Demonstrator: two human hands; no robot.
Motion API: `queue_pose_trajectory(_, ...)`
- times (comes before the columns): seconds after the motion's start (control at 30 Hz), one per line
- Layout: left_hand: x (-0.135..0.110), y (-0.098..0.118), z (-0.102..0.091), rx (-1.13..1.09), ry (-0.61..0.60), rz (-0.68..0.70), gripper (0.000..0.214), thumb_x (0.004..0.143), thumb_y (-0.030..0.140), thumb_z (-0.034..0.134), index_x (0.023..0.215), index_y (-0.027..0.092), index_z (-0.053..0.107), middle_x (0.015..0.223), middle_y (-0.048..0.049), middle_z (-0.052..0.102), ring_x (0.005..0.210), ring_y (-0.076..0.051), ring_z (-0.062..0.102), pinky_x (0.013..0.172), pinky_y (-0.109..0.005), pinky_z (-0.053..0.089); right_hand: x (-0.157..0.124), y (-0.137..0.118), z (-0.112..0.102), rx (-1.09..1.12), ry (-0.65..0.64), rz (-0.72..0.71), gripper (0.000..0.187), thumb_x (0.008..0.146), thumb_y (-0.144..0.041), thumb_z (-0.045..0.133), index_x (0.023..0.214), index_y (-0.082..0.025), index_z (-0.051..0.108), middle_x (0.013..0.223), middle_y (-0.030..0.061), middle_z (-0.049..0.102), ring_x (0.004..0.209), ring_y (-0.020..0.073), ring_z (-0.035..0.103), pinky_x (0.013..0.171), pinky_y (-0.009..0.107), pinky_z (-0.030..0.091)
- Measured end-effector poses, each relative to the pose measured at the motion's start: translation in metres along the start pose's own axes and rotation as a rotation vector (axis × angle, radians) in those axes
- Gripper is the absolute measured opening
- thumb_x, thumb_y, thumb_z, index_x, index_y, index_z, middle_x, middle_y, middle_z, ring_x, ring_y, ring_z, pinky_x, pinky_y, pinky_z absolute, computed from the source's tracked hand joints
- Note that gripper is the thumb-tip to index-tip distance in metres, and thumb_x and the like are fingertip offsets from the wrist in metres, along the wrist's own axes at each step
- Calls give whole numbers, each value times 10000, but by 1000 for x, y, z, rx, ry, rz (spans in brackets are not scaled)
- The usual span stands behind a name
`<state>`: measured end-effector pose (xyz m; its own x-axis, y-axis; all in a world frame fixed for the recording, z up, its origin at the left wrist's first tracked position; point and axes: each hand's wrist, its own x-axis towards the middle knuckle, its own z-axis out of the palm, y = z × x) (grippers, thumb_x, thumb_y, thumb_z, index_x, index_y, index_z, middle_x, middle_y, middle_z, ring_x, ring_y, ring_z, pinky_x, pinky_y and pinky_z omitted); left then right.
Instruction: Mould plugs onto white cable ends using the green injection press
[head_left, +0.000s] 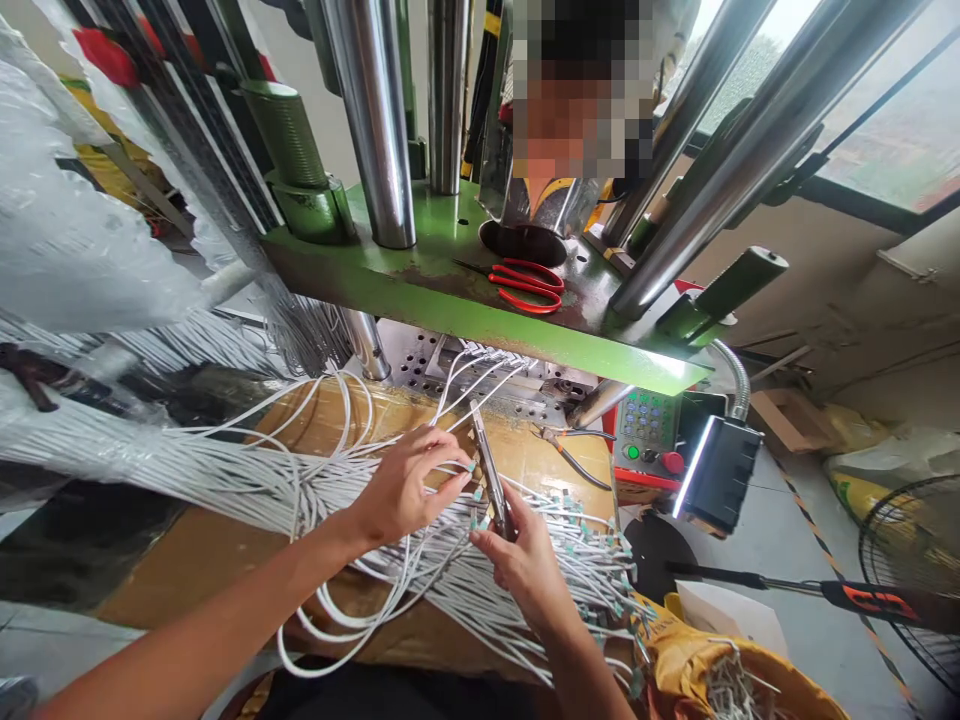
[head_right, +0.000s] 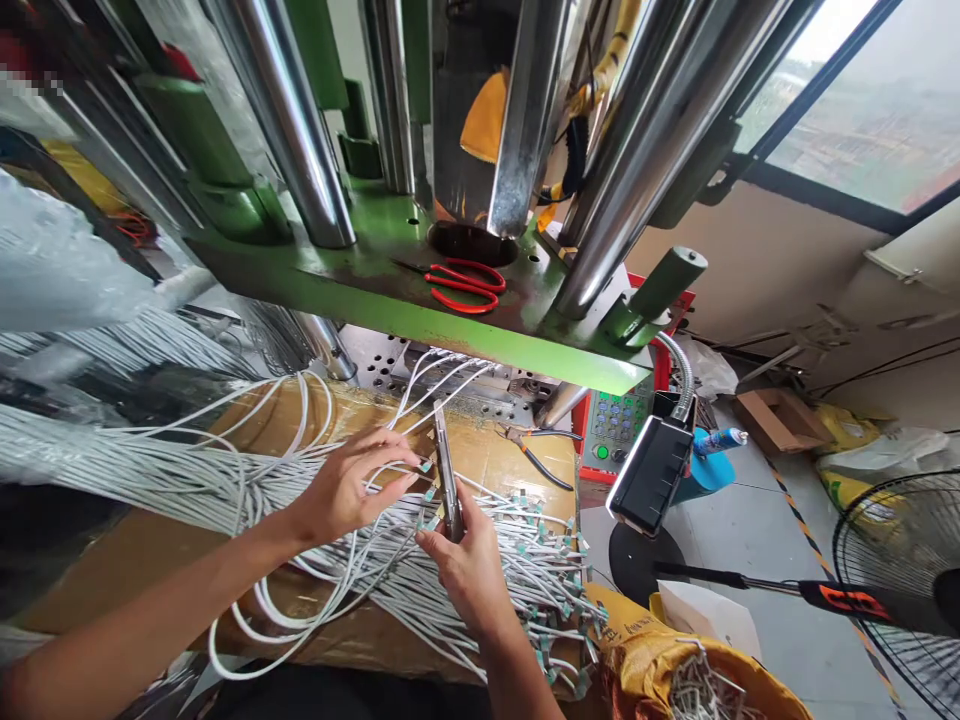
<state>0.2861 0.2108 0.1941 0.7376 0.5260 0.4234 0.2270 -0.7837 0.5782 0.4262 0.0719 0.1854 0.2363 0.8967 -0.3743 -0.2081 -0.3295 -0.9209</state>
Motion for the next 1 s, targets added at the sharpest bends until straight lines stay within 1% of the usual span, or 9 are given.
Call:
queue_pose_trajectory(0.1, -19, 24, 3, 57, -56, -65, 205, 816, 388, 692, 799, 188, 650, 790, -28, 654, 785, -207, 587, 758, -358, 466, 0, -2, 0, -19, -7, -17, 512, 750, -285, 702, 1229, -225, 532, 617, -105, 393, 440, 32, 274, 354, 140, 256)
queue_pose_trajectory(0.27, -32, 44, 17, -109, -56, -95, 132, 919, 267, 565, 860, 209, 668, 838, -24, 694, 838, -190, 612, 812, -342, 474, -2, -6, -3, -22, -17, -13, 492, 755, -285, 685, 1221, -217, 543, 608, -109, 387, 423, 28, 264, 345, 143, 253)
queue_pose_trajectory(0.4, -10, 39, -15, -563, 16, -323, 149, 911, 312, 573, 882, 180, 637, 765, -14, 724, 704, -153, 675, 668, -262, 553, -11, -11, -20, -72, 10, 64, 589, 727, -277, 717, 1280, -229, 521, 645, -97, 432, 425, 31, 309, 339, 148, 277)
queue_pose_trajectory(0.47, 5, 30, -33, -685, 50, -380, 165, 865, 333, 639, 878, 170, 663, 739, -11, 736, 673, -154, 694, 643, -249, 573, -16, -11, -31, -91, 22, 101, 640, 708, -306, 747, 1298, -227, 514, 673, -87, 450, 446, 33, 319, 344, 150, 269)
queue_pose_trajectory(0.57, 19, 13, -34, -545, -40, -346, 172, 815, 319, 692, 901, 176, 735, 824, -30, 768, 739, -175, 719, 670, -247, 583, -18, -7, -41, -74, 14, 104, 697, 685, -367, 779, 1309, -221, 504, 673, -88, 452, 445, 32, 306, 350, 159, 251)
queue_pose_trajectory(0.63, 22, 2, -18, -390, -130, -235, 145, 832, 278, 666, 896, 187, 758, 869, -37, 772, 767, -175, 720, 696, -248, 576, -17, -2, -43, -59, 12, 101, 728, 681, -387, 781, 1327, -223, 487, 673, -88, 464, 425, 31, 293, 349, 172, 252)
queue_pose_trajectory(0.77, 22, -12, 15, -232, -150, 23, 156, 869, 184, 603, 875, 177, 758, 838, -47, 763, 762, -165, 705, 733, -266, 554, -13, 5, -43, -75, 34, 100, 775, 668, -362, 784, 1358, -212, 467, 683, -76, 494, 423, 38, 298, 363, 191, 256)
queue_pose_trajectory(0.9, 29, -16, 20, -179, -107, -50, 130, 863, 154, 617, 890, 174, 742, 856, -30, 761, 789, -162, 703, 753, -250, 533, -13, 5, -43, -85, 32, 84, 765, 671, -341, 775, 1358, -199, 472, 677, -65, 503, 440, 46, 301, 379, 194, 254)
queue_pose_trajectory(1.0, 34, -21, 18, -150, -171, -24, 149, 870, 137, 605, 917, 185, 738, 881, -15, 760, 797, -153, 703, 768, -238, 525, -13, 3, -42, -82, 37, 88, 755, 668, -358, 774, 1347, -198, 484, 673, -62, 499, 452, 51, 304, 387, 194, 252)
